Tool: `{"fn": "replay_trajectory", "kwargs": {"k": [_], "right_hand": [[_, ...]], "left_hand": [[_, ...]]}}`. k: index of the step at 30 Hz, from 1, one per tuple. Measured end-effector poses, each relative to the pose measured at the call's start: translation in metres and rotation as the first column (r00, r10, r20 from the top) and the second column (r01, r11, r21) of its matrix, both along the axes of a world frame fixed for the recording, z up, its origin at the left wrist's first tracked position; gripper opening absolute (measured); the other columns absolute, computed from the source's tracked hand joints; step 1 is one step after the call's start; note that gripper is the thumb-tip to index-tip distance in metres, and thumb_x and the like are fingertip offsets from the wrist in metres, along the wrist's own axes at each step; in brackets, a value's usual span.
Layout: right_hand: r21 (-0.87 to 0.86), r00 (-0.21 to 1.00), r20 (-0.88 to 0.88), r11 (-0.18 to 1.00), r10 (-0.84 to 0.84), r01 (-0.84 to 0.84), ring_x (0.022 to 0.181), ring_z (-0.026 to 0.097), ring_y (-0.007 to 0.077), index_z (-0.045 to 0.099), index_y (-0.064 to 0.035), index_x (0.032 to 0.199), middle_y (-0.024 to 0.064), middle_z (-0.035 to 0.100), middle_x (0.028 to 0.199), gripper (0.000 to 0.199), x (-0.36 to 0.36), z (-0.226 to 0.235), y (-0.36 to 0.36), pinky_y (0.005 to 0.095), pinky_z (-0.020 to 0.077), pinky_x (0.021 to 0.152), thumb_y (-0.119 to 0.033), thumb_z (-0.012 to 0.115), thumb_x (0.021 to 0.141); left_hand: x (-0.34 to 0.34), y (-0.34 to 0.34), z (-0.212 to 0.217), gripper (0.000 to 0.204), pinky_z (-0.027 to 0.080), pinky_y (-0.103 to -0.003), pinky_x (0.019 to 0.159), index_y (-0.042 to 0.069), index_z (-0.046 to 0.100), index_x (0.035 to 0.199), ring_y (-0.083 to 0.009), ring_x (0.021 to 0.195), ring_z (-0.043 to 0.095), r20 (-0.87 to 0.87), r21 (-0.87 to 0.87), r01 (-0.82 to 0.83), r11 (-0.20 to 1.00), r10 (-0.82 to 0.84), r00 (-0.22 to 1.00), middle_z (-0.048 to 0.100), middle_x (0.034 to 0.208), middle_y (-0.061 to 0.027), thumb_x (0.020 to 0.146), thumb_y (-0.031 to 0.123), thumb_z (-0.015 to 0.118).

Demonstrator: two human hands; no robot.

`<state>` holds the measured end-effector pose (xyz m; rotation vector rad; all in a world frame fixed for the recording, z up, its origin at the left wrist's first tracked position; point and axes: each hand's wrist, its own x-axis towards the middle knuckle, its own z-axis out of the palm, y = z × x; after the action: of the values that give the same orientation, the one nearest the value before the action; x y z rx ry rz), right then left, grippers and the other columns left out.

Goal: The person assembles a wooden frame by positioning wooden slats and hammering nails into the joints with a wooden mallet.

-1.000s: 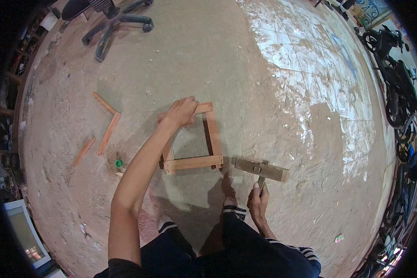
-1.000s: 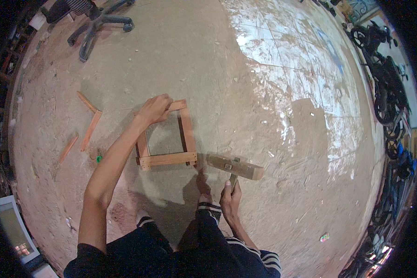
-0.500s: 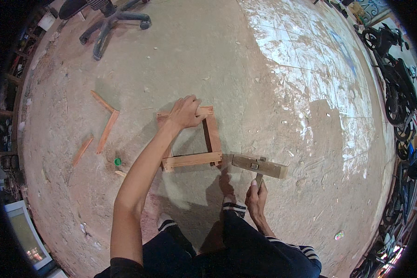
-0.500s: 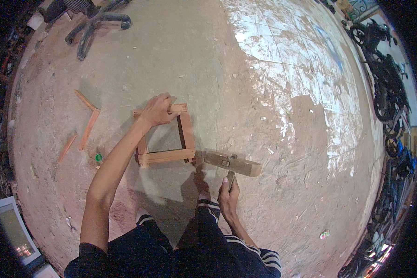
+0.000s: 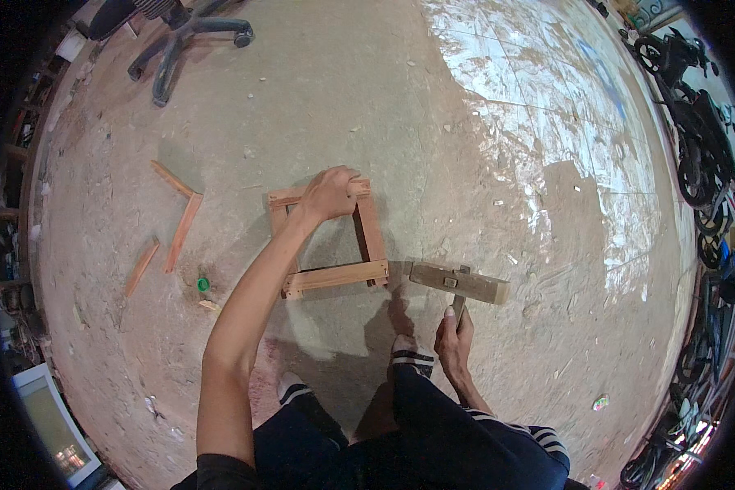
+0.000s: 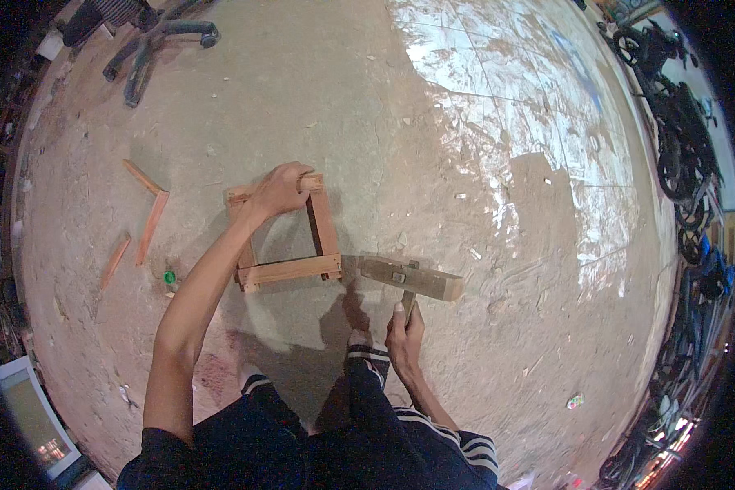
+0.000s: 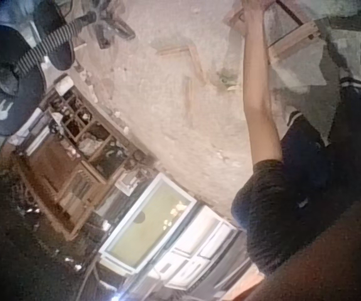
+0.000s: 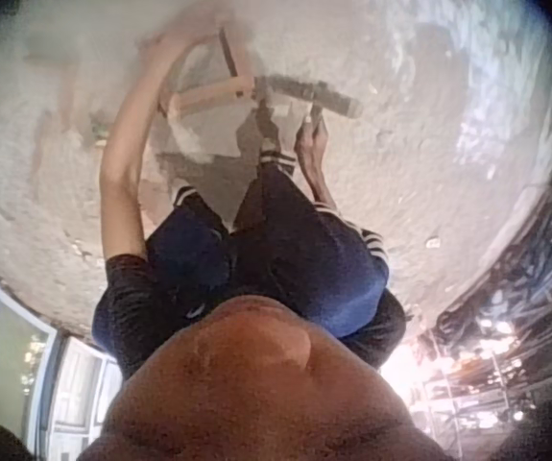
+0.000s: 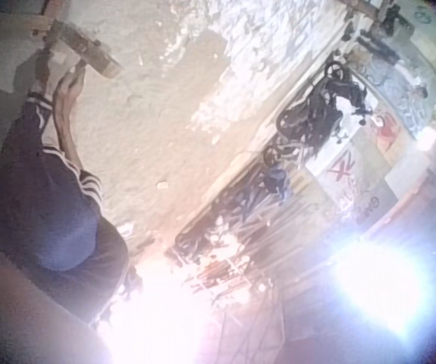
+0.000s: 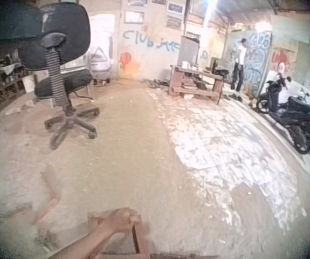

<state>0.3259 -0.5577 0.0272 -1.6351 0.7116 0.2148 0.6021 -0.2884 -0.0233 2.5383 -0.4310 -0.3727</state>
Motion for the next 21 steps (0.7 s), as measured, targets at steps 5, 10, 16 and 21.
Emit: {"fn": "replay_trajectory", "kwargs": {"k": [5,10,16,21], "right_hand": [[0.007,0.999,0.036,1.000,0.016,-0.016,0.055,0.045,0.0073,0.054,-0.0047,0.102,-0.0026,0.049,0.069,0.025,0.001,0.001,0.001,0.0267,0.0399,0.048,-0.029,0.049,0.109],[0.031,1.000,0.026,0.999,0.008,-0.009,0.055,0.045,0.0070,0.055,-0.0041,0.105,-0.0029,0.049,0.069,0.025,0.002,0.003,0.002,0.0257,0.0390,0.048,-0.028,0.049,0.109],[0.009,0.998,0.061,1.000,0.007,-0.007,0.053,0.042,0.0062,0.053,-0.0051,0.104,-0.0039,0.047,0.067,0.025,0.002,-0.002,0.005,0.0250,0.0371,0.046,-0.029,0.049,0.109],[0.005,0.994,0.109,1.000,0.010,-0.010,0.046,0.040,0.0053,0.050,-0.0085,0.095,-0.0049,0.044,0.063,0.026,0.002,-0.005,0.006,0.0240,0.0346,0.039,-0.031,0.050,0.109]], "left_hand": [[0.000,-0.001,0.003,0.036,0.051,-0.047,0.099,-0.001,0.071,0.118,-0.0355,0.112,0.065,-0.024,-0.035,-0.018,0.999,0.017,1.000,0.069,0.114,-0.0199,0.088,0.018,0.069],[0.001,-0.001,0.001,0.030,0.056,-0.047,0.091,-0.002,0.074,0.114,-0.0361,0.103,0.068,0.001,-0.095,0.007,0.995,-0.007,1.000,0.070,0.105,-0.0212,0.090,0.014,0.068],[-0.004,-0.002,-0.007,0.025,0.057,-0.047,0.086,-0.003,0.074,0.110,-0.0358,0.100,0.069,0.112,-0.126,-0.007,0.992,0.021,0.993,0.069,0.104,-0.0197,0.092,0.013,0.067],[-0.005,-0.003,-0.016,0.026,0.058,-0.045,0.084,-0.004,0.073,0.112,-0.0360,0.099,0.069,0.169,-0.112,-0.012,0.994,0.031,0.985,0.069,0.106,-0.0182,0.092,0.013,0.068]]}}
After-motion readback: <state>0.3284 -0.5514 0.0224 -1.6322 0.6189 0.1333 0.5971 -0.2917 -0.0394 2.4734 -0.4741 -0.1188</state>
